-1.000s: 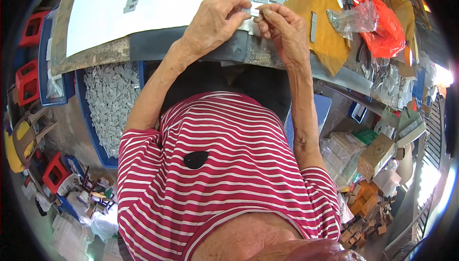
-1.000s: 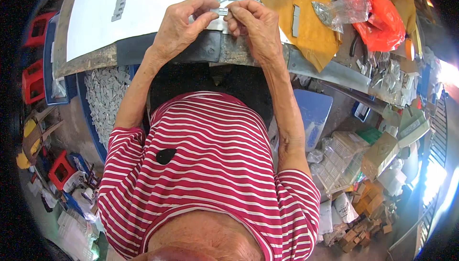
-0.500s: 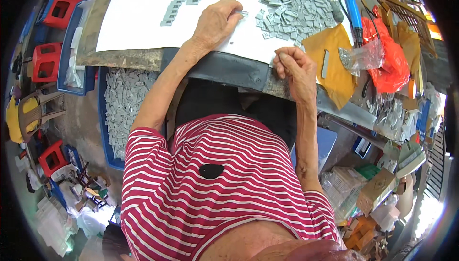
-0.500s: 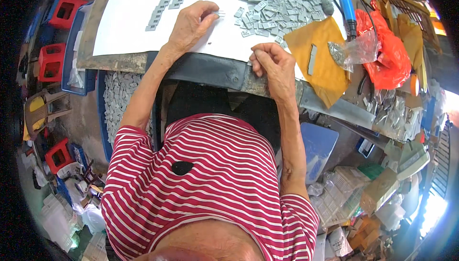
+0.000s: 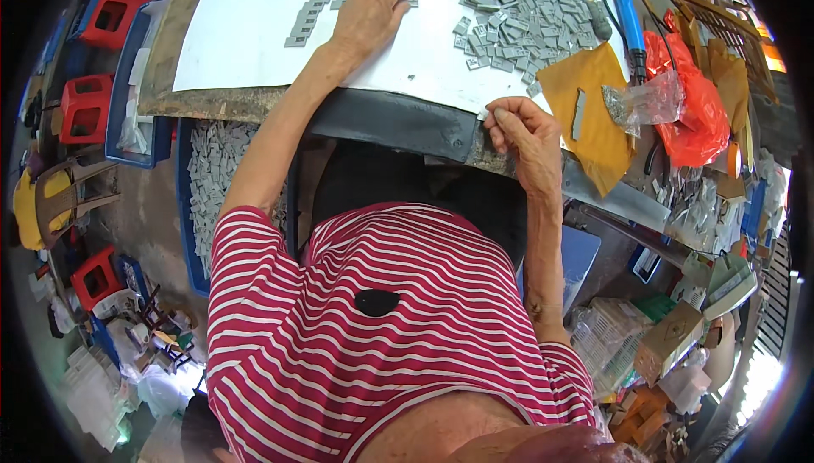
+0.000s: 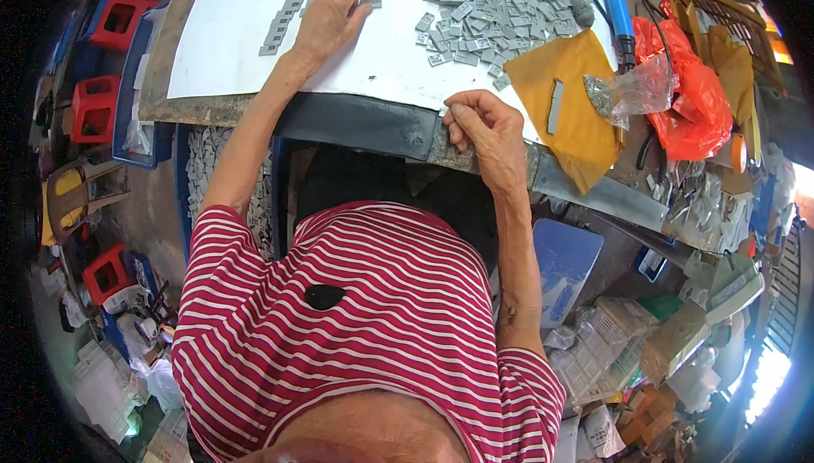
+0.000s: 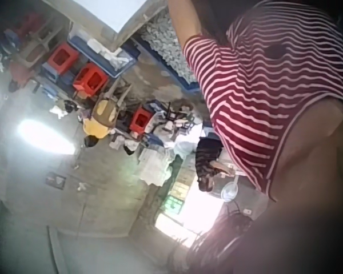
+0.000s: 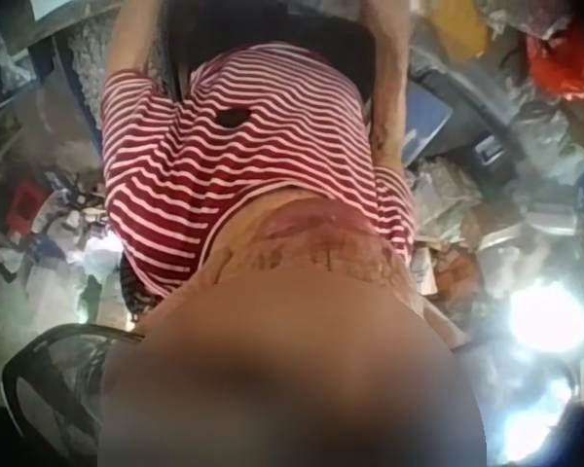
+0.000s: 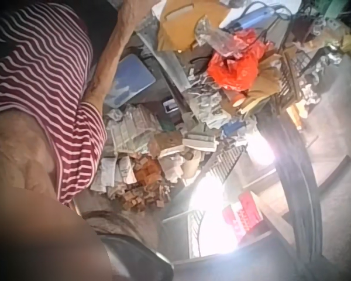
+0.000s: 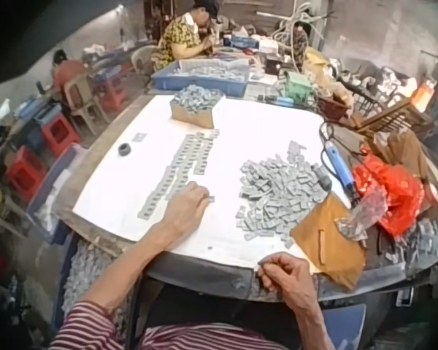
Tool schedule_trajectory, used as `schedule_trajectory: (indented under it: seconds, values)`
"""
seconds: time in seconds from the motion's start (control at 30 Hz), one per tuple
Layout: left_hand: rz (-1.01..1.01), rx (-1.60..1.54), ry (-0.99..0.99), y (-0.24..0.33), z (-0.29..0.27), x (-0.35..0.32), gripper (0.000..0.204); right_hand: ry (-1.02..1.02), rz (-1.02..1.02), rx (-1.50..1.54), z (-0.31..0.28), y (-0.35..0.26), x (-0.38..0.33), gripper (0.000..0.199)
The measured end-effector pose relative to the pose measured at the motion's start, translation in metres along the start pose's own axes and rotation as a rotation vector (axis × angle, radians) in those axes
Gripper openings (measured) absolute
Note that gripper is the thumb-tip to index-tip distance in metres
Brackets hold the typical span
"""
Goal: Sorting and organizing small grey hardware components on a workbench.
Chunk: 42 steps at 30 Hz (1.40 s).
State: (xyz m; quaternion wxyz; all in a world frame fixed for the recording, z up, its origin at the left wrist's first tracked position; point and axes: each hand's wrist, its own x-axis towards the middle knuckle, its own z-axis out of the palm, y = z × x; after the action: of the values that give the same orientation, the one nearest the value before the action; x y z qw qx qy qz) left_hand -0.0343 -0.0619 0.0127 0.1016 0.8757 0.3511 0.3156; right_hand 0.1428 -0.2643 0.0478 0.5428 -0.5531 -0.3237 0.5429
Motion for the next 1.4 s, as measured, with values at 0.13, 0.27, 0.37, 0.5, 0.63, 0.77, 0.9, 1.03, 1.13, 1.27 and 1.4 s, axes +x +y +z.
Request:
schedule_trajectory:
  seconds: [0.13, 0.27, 0.37, 0.5, 0.63, 0.77, 0.9, 1.03, 1.13, 1.27, 1.4]
  values:
    - [0.014, 0.057, 0.025, -0.01, 0.003, 0.008, 0.012, -0.004, 0.01, -0.02, -0.001, 0.003, -0.002, 0.014]
    - [0.011, 0.187, 0.05, -0.02, 0.004, 0.015, 0.013, -0.001, 0.014, -0.022, 0.0, 0.003, -0.003, 0.014]
    - [0.002, 0.275, 0.045, -0.024, 0.003, 0.02, 0.013, -0.004, 0.014, -0.007, 0.001, 0.004, -0.004, 0.013]
    - [-0.013, 0.389, 0.044, -0.025, 0.003, 0.026, 0.012, 0.007, 0.013, 0.003, 0.001, 0.004, -0.002, 0.014]
    - [0.005, 0.384, 0.075, -0.032, 0.005, 0.029, 0.011, -0.001, 0.019, 0.005, 0.0, 0.005, -0.001, 0.014]
    - [0.003, 0.402, 0.096, -0.033, 0.005, 0.03, 0.012, -0.001, 0.02, 0.007, -0.001, 0.005, -0.001, 0.013]
    - [0.004, 0.435, 0.104, -0.034, 0.006, 0.03, 0.012, 0.0, 0.019, 0.0, 0.0, 0.005, -0.002, 0.013]
    - [0.077, 0.368, 0.165, -0.043, 0.008, 0.027, 0.012, 0.008, 0.021, -0.017, 0.001, 0.005, -0.002, 0.013]
    - [0.012, 0.231, 0.06, -0.002, -0.011, 0.033, 0.008, 0.02, 0.025, -0.034, -0.001, 0.004, -0.001, 0.013]
    - [0.148, -0.092, 0.045, -0.002, -0.003, 0.026, 0.012, 0.015, 0.028, -0.059, 0.004, 0.002, 0.0, 0.014]
    - [0.073, -0.221, -0.144, 0.033, 0.009, 0.019, 0.017, 0.029, 0.025, -0.075, 0.0, 0.005, -0.002, 0.014]
